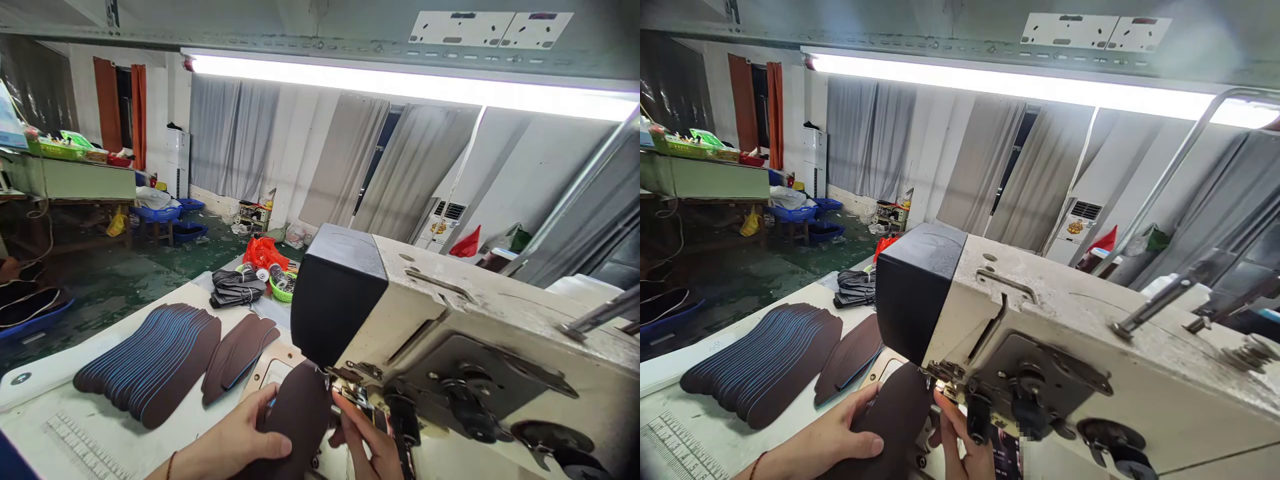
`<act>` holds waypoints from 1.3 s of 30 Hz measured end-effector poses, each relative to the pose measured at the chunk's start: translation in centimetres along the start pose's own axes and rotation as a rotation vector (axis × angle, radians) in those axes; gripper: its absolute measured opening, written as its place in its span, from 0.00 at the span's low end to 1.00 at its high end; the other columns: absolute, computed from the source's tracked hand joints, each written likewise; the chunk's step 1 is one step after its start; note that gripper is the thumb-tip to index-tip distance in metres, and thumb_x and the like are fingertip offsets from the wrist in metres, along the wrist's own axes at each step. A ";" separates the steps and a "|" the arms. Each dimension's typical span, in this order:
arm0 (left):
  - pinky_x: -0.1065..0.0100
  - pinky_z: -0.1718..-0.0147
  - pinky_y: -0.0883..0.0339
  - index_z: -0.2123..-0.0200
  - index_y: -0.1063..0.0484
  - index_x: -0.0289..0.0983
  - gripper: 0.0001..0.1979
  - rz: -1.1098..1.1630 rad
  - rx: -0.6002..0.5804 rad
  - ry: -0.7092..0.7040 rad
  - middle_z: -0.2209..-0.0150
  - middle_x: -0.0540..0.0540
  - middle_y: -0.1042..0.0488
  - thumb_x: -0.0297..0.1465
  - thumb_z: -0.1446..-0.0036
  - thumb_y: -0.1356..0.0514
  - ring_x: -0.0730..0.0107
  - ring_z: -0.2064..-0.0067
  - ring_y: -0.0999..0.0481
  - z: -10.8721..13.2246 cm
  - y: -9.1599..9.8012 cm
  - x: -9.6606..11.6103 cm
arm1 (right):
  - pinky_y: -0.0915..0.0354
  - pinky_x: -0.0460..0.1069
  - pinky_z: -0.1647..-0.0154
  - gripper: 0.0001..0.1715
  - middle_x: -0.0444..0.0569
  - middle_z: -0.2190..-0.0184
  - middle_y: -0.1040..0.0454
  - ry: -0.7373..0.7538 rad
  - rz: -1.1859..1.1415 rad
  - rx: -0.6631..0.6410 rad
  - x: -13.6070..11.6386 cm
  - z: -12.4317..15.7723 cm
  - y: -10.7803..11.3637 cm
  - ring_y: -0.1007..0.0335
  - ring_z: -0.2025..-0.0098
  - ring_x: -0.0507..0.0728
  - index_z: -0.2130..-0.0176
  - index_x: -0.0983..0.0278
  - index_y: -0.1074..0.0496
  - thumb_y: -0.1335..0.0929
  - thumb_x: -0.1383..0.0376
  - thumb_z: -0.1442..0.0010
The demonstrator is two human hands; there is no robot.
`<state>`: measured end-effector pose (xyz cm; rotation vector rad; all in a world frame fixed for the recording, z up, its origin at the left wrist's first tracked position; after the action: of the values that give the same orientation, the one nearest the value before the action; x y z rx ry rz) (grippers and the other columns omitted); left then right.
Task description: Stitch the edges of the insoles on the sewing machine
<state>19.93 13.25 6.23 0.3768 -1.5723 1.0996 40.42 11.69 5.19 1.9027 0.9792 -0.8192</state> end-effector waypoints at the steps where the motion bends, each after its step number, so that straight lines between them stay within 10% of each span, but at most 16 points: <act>1: 0.65 0.58 0.32 0.53 0.31 0.37 0.28 -0.005 0.018 0.005 0.62 0.47 0.23 0.32 0.60 0.29 0.64 0.59 0.24 -0.1 0.1 0.0 | 0.32 0.42 0.65 0.21 0.42 0.81 0.26 0.011 -0.005 0.009 -0.1 0.0 0.0 0.31 0.77 0.50 0.54 0.54 0.22 0.36 0.49 0.39; 15: 0.66 0.63 0.30 0.61 0.32 0.38 0.21 0.087 0.104 -0.102 0.65 0.47 0.23 0.34 0.58 0.30 0.68 0.67 0.24 -1.4 -1.4 -1.2 | 0.30 0.43 0.67 0.21 0.43 0.81 0.25 0.045 -0.060 0.044 -0.1 0.0 -0.1 0.30 0.78 0.50 0.56 0.55 0.21 0.34 0.49 0.41; 22: 0.79 0.85 0.46 0.62 0.32 0.39 0.18 -0.051 0.171 -0.017 0.74 0.54 0.28 0.31 0.59 0.33 0.76 0.76 0.31 -1.7 -1.7 -0.9 | 0.30 0.42 0.71 0.22 0.44 0.79 0.24 0.016 -0.015 0.070 -0.5 0.1 -0.1 0.29 0.77 0.52 0.56 0.54 0.21 0.34 0.47 0.42; 33: 0.79 0.84 0.36 0.55 0.35 0.37 0.25 -0.116 -0.034 0.066 0.66 0.49 0.25 0.26 0.59 0.36 0.77 0.79 0.26 -3.0 -1.1 0.7 | 0.31 0.42 0.71 0.19 0.43 0.80 0.25 0.048 -0.054 0.047 0.0 0.0 -0.1 0.29 0.77 0.51 0.56 0.54 0.21 0.34 0.50 0.41; 39: 0.77 0.81 0.36 0.56 0.32 0.35 0.24 -0.152 0.052 0.014 0.72 0.51 0.26 0.25 0.61 0.35 0.77 0.78 0.28 -5.4 0.0 1.0 | 0.31 0.41 0.68 0.19 0.42 0.81 0.25 0.045 -0.071 0.049 0.1 0.1 -0.3 0.29 0.77 0.50 0.55 0.54 0.22 0.35 0.51 0.40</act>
<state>22.79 17.86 6.75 0.5142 -1.4796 1.0246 40.16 11.74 4.99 1.9455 1.0685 -0.8517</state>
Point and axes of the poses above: each hand's wrist, its own z-axis away from the middle knuckle, its own y-axis out of the back of the hand, x = y × z, the point moved 5 cm from there along -z, towards the middle knuckle
